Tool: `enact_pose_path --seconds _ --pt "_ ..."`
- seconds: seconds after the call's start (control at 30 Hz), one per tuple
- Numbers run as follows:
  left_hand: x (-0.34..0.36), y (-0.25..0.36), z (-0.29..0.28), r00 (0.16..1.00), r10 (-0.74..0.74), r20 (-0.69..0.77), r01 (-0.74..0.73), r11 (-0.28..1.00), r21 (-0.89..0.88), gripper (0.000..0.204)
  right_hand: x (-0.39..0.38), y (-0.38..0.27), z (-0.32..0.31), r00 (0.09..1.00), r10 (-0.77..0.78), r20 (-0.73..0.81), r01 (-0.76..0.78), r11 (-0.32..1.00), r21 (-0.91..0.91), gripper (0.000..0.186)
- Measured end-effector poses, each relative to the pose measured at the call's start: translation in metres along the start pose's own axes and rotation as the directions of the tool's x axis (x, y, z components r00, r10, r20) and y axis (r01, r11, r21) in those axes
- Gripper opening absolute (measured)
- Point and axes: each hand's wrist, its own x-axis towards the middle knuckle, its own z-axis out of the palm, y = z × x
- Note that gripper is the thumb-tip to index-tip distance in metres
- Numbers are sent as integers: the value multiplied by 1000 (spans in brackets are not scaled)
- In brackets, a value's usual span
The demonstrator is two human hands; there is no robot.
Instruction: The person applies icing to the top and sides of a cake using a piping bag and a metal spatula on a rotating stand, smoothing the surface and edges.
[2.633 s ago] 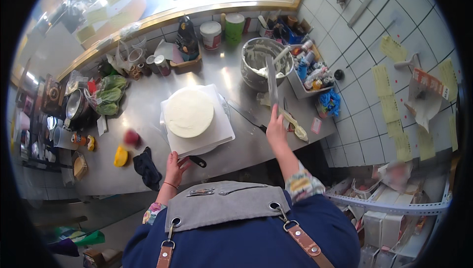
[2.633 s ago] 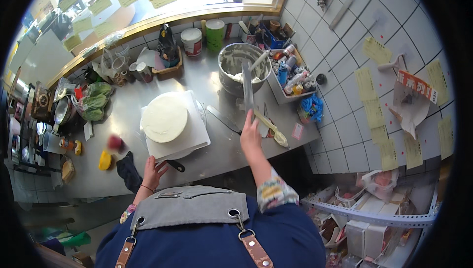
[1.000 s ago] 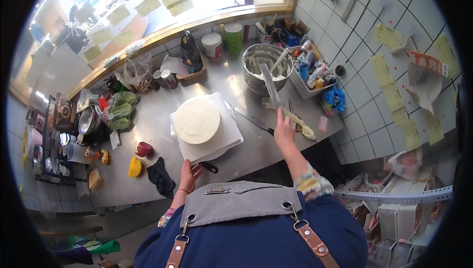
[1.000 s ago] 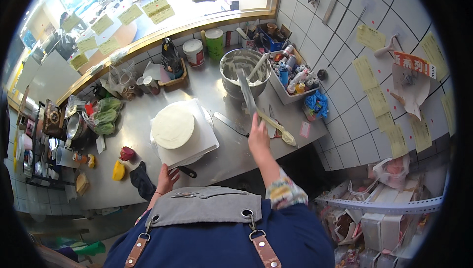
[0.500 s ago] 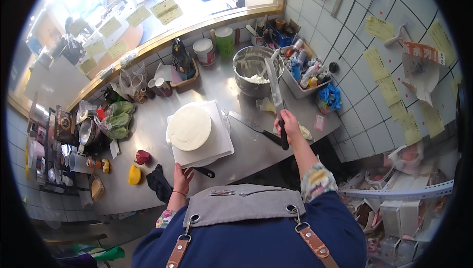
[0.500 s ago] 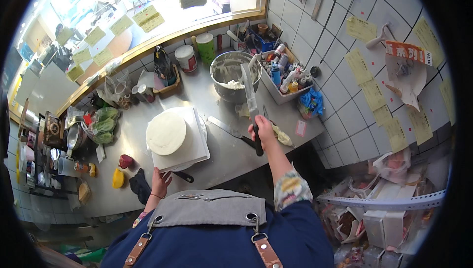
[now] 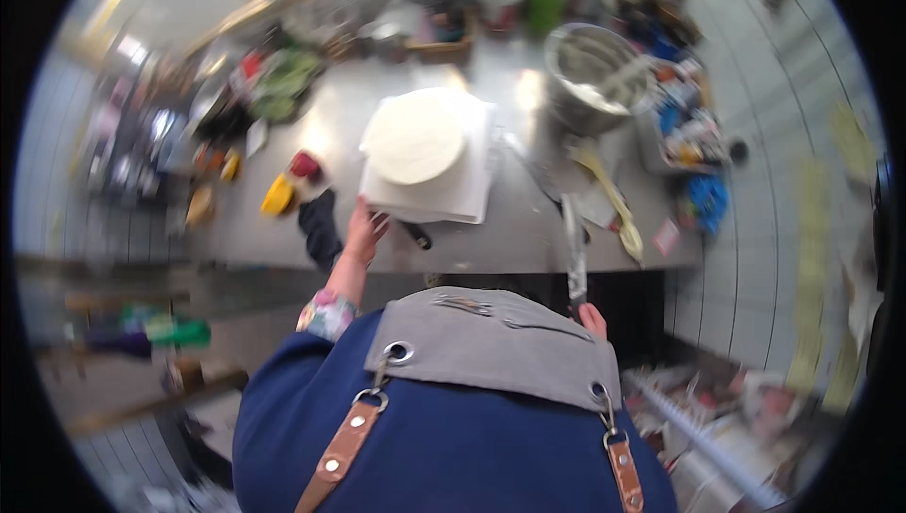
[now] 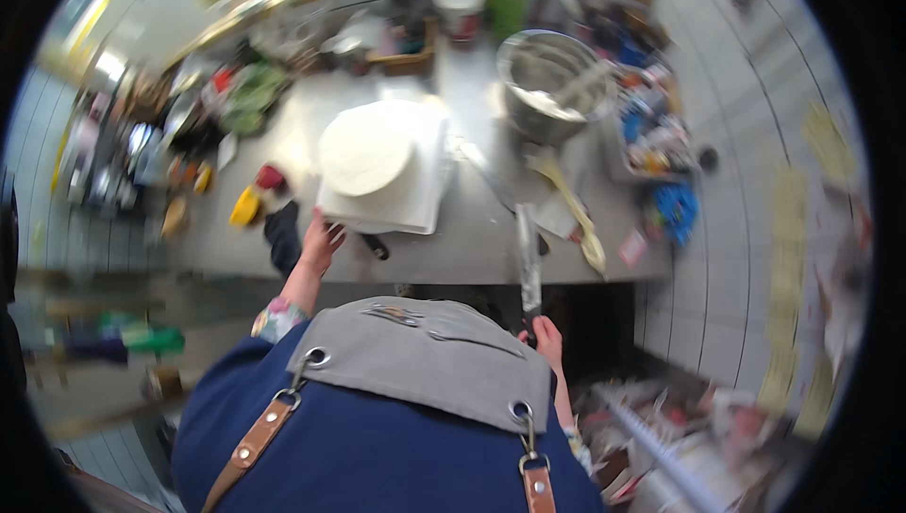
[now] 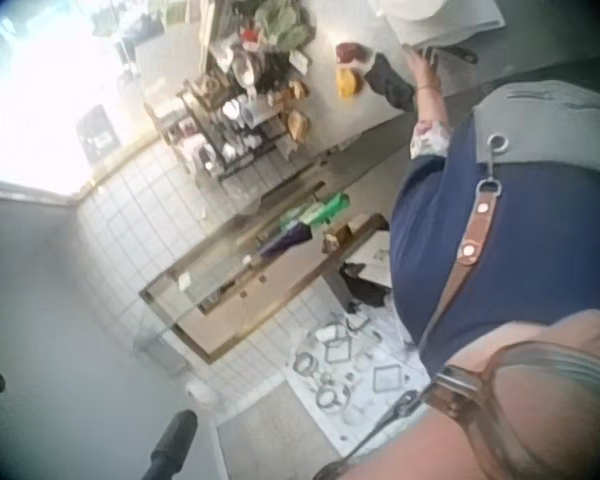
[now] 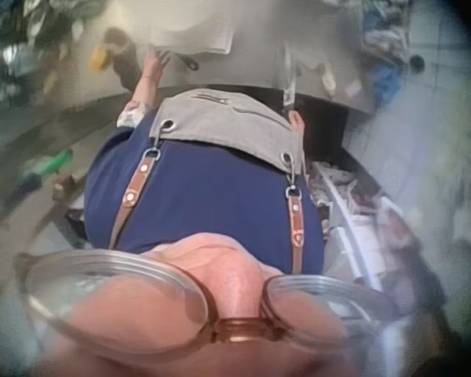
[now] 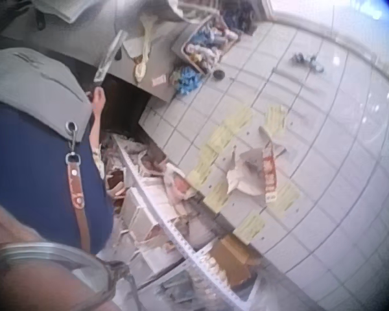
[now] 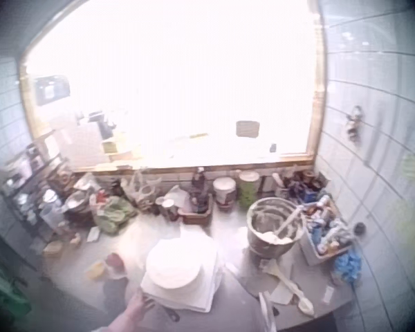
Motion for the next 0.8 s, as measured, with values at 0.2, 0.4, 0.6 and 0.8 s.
enact_pose_path --seconds 0.2,0.4,0.6,0.8 --pt "48 -20 -28 912 363 -192 -332 927 176 61 26 0 -9 980 -192 -59 182 973 -141 13" --pt "32 14 -112 903 410 -130 243 -236 941 86 17 76 -9 813 -500 -299 -4 509 -861 20" --pt "86 -13 -168 906 416 78 -61 -55 997 95 -10 124 15 770 -553 -317 -167 305 -937 16" --pt "63 -44 -166 630 774 65 -318 182 930 28 -19 59 73 714 -608 -348 -99 404 -910 20"
